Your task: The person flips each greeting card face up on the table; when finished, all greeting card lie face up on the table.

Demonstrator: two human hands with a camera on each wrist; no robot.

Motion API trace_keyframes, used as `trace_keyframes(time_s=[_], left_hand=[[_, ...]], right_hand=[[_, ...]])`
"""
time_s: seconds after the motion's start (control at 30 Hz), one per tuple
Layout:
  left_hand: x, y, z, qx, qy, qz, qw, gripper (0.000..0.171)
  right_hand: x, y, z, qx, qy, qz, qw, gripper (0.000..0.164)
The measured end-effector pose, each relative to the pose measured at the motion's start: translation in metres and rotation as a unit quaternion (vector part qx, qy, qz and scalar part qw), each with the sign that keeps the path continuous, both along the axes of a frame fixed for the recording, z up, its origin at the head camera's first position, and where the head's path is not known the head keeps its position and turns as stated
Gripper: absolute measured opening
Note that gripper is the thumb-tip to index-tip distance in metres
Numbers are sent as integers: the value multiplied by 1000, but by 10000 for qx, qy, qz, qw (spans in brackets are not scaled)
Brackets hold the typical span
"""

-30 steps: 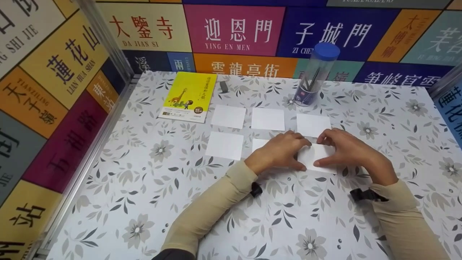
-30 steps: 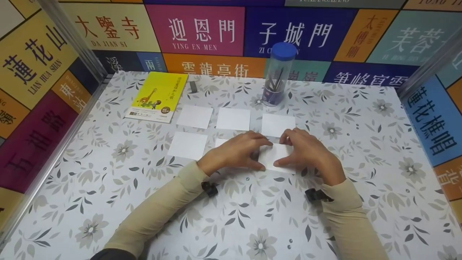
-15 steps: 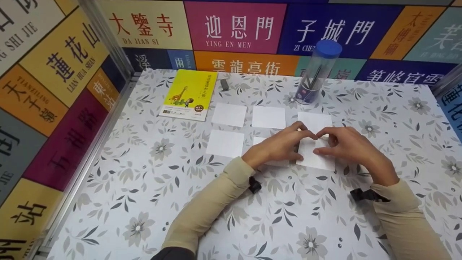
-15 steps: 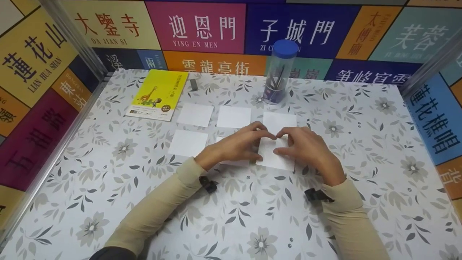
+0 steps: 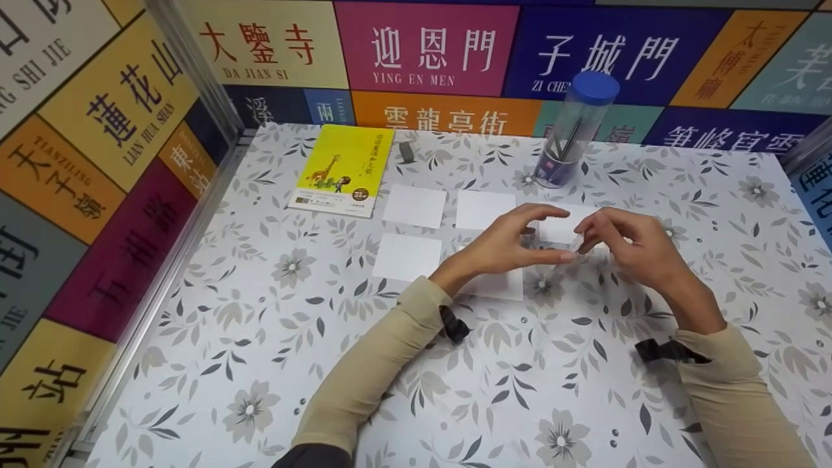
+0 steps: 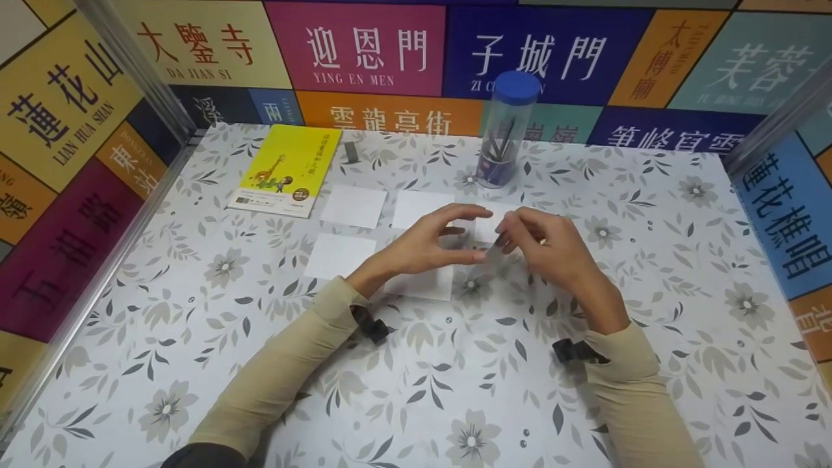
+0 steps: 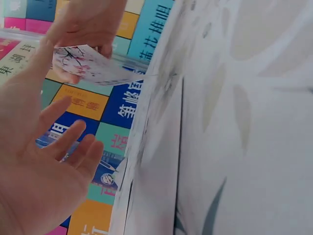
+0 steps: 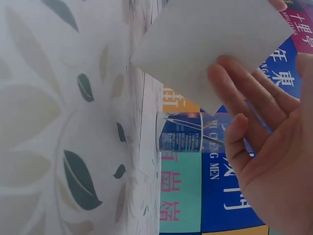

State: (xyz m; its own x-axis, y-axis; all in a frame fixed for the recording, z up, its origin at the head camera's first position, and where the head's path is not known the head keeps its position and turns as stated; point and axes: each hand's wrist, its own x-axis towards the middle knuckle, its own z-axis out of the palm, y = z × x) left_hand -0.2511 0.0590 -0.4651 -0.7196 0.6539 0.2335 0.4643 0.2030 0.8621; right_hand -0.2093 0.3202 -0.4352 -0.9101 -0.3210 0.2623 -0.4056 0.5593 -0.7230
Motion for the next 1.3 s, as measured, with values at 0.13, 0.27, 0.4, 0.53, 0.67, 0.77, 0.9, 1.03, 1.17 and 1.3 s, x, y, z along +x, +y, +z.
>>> trace_keyframes(time_s=[0.13, 0.27, 0.4, 0.53, 0.67, 0.77, 0.9, 1.03, 1.17, 1.3], left_hand=[[2, 2, 0, -189, 43, -8, 9998, 97], [2, 2, 1, -129, 104, 32, 9999, 94], [1, 0, 1, 351, -48, 179, 9992, 71], [4, -2, 1, 410, -637, -179, 9970, 72], [8, 3, -1, -565, -390, -348, 9970, 65], [11, 8, -2, -1184, 123, -139, 9928, 56], [14, 12, -4, -1704, 593, 246, 9833, 54], [16, 11, -5, -2276, 883, 375, 9690, 59], [19, 10, -6, -2701, 1096, 253, 9563, 61], [21, 9, -6, -2842, 1224, 187, 9507, 57]], right_hand=[[1, 0, -2, -438, 153, 185, 9988, 20], [0, 0, -4, -484, 294, 495, 9972, 15], [-2, 1, -5, -263, 231, 159, 9993, 27], [-5, 7, -6, 335, -246, -377, 9984, 39], [-9, 16, -11, 1122, -772, -399, 9899, 30], [-13, 23, -15, 1530, -925, -301, 9834, 28], [-16, 31, -20, 1797, -1100, -215, 9773, 34], [-16, 35, -23, 1975, -1243, -135, 9723, 39], [-16, 37, -23, 2094, -1051, 19, 9722, 40], [-15, 39, -24, 2130, -1024, 61, 9717, 40]])
